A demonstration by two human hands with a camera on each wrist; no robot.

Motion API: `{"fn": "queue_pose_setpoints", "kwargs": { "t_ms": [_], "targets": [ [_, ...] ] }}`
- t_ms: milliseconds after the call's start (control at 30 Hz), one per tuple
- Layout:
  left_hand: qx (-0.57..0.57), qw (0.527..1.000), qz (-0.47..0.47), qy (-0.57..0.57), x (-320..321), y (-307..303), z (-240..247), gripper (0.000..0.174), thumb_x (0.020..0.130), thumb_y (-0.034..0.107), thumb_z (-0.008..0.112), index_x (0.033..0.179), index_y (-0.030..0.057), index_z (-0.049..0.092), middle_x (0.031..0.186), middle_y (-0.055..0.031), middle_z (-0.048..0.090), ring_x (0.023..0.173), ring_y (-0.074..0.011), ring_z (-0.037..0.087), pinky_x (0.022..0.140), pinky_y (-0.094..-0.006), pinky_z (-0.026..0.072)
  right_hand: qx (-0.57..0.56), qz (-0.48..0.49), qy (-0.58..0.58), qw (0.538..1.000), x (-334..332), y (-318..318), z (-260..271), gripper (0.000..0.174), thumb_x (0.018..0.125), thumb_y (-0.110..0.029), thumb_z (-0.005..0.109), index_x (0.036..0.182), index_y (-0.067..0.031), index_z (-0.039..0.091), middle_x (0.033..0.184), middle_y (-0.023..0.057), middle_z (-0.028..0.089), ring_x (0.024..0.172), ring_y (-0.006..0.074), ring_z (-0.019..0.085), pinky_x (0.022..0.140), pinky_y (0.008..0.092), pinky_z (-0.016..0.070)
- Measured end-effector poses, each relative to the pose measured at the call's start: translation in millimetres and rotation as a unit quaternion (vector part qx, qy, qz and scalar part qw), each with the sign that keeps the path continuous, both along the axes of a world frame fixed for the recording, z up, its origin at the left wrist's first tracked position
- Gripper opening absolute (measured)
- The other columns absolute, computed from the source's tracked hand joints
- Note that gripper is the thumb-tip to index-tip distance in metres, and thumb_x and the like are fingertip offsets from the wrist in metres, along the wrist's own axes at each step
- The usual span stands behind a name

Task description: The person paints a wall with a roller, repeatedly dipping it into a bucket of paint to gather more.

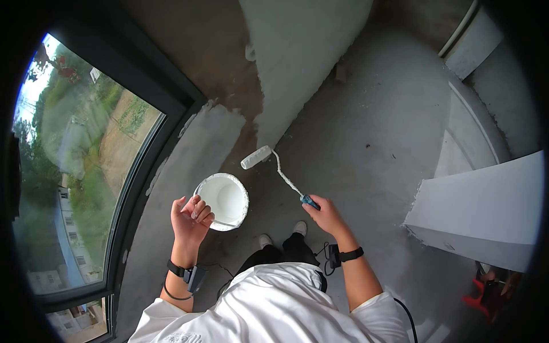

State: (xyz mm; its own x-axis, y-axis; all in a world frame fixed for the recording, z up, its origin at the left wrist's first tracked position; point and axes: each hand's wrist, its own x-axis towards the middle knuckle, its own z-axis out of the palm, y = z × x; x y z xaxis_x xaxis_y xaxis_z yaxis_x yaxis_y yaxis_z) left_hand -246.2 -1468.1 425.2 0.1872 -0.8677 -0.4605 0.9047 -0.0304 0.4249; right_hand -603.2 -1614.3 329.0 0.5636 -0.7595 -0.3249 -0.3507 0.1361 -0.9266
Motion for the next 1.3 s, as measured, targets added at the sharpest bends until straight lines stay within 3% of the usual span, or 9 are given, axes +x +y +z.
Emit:
{"fn": "queue_pose_setpoints", "kwargs": {
  "t_ms": [33, 67, 133, 233, 667, 967, 1033, 1133, 1300],
  "targets": [
    [0.015, 1.0, 0.016, -0.001, -2.2, 1.7, -7.2, 0.027, 0.097, 0.036, 0.049, 0.087, 0.0111, 0.053, 0.061, 0.003, 0.034, 0.056, -0.0112, 0.033, 0.06, -0.0287, 0.0302, 0.106, -0.032, -0.03, 0.993, 5.7, -9.6, -14.2, 0.02, 0.103, -0.023, 0.066, 0.102, -0.0022, 0.066, 0.07, -0.0014, 0.054, 0.06, 0.0066, 0.048, 0.056, 0.0259, 0.0418],
    [0.033, 0.999, 0.03, -0.002, -4.5, 5.9, -15.1, 0.028, 0.097, 0.037, 0.049, 0.088, 0.0112, 0.054, 0.061, 0.0031, 0.034, 0.055, -0.0107, 0.032, 0.06, -0.0285, 0.0299, 0.116, -0.032, -0.035, 0.992, 12.1, -16.8, -30.6, 0.02, 0.103, -0.023, 0.066, 0.102, -0.0022, 0.066, 0.07, -0.0014, 0.054, 0.06, 0.0066, 0.048, 0.056, 0.0259, 0.0418],
    [0.055, 0.997, 0.051, 0.005, -7.3, 11.9, -32.5, 0.028, 0.097, 0.038, 0.049, 0.087, 0.0117, 0.051, 0.06, 0.0029, 0.033, 0.054, -0.0118, 0.031, 0.061, -0.0297, 0.0303, 0.219, -0.053, -0.077, 0.971, 29.9, -34.6, -66.3, 0.022, 0.106, -0.027, 0.063, 0.095, -0.0079, 0.06, 0.068, -0.0072, 0.047, 0.056, 0.0028, 0.04, 0.049, 0.0223, 0.0326],
    [0.095, 0.992, 0.082, 0.011, -9.2, 21.0, -53.7, 0.029, 0.096, 0.038, 0.05, 0.086, 0.0116, 0.051, 0.06, 0.0024, 0.033, 0.055, -0.0122, 0.032, 0.062, -0.0301, 0.0317, 0.251, -0.071, -0.111, 0.959, 65.5, -50.6, -124.8, 0.024, 0.106, -0.029, 0.062, 0.092, -0.0107, 0.054, 0.066, -0.0069, 0.044, 0.053, 0.0029, 0.037, 0.046, 0.0226, 0.0297],
    [0.183, 0.956, 0.228, 0.009, 5.4, 52.9, -152.6, 0.032, 0.093, 0.039, 0.058, 0.081, 0.0118, 0.046, 0.057, 0.0025, 0.029, 0.052, -0.0122, 0.028, 0.062, -0.0313, 0.029, 0.319, -0.09, -0.196, 0.923, 200.7, -68.3, -326.5, 0.028, 0.111, -0.035, 0.049, 0.098, -0.0108, 0.049, 0.064, -0.0038, 0.044, 0.048, 0.0062, 0.04, 0.045, 0.0259, 0.0348],
    [0.127, 0.975, 0.176, 0.041, 27.6, 62.5, -225.2, 0.032, 0.091, 0.04, 0.058, 0.081, 0.0139, 0.044, 0.057, 0.0025, 0.032, 0.057, -0.0129, 0.031, 0.067, -0.0316, 0.0285, 0.313, -0.159, -0.22, 0.91, 258.0, -80.1, -338.9, 0.031, 0.111, -0.038, 0.049, 0.1, -0.0089, 0.05, 0.064, -0.0027, 0.044, 0.048, 0.0074, 0.042, 0.045, 0.0269, 0.0355],
    [0.247, 0.951, 0.185, -0.007, 25.3, 51.1, -219.8, 0.027, 0.091, 0.034, 0.063, 0.083, 0.013, 0.05, 0.064, 0.0027, 0.035, 0.058, -0.0132, 0.035, 0.065, -0.0304, 0.0362, 0.292, -0.152, -0.202, 0.922, 264.4, -75.9, -336.4, 0.032, 0.112, -0.039, 0.046, 0.099, -0.0094, 0.05, 0.066, -0.0024, 0.045, 0.048, 0.0068, 0.041, 0.045, 0.0264, 0.0363],
    [0.191, 0.968, 0.154, 0.051, 35.5, 56.0, -233.1, 0.026, 0.088, 0.032, 0.064, 0.093, 0.0095, 0.051, 0.068, 0.0007, 0.038, 0.064, -0.0152, 0.038, 0.072, -0.0333, 0.0367, 0.293, -0.15, -0.207, 0.921, 273.1, -73.0, -329.0, 0.032, 0.112, -0.038, 0.046, 0.099, -0.0089, 0.05, 0.065, -0.0027, 0.044, 0.048, 0.0069, 0.041, 0.045, 0.0265, 0.0356],
    [0.231, 0.962, 0.133, 0.061, 41.1, 55.3, -245.1, 0.025, 0.09, 0.031, 0.063, 0.092, 0.0105, 0.05, 0.068, 0.0008, 0.037, 0.066, -0.0152, 0.038, 0.07, -0.0327, 0.0363, 0.308, -0.139, -0.223, 0.915, 284.0, -81.4, -327.2, 0.033, 0.112, -0.037, 0.045, 0.097, -0.0083, 0.049, 0.064, -0.003, 0.043, 0.048, 0.0071, 0.04, 0.044, 0.0268, 0.0345]
  ]
}}
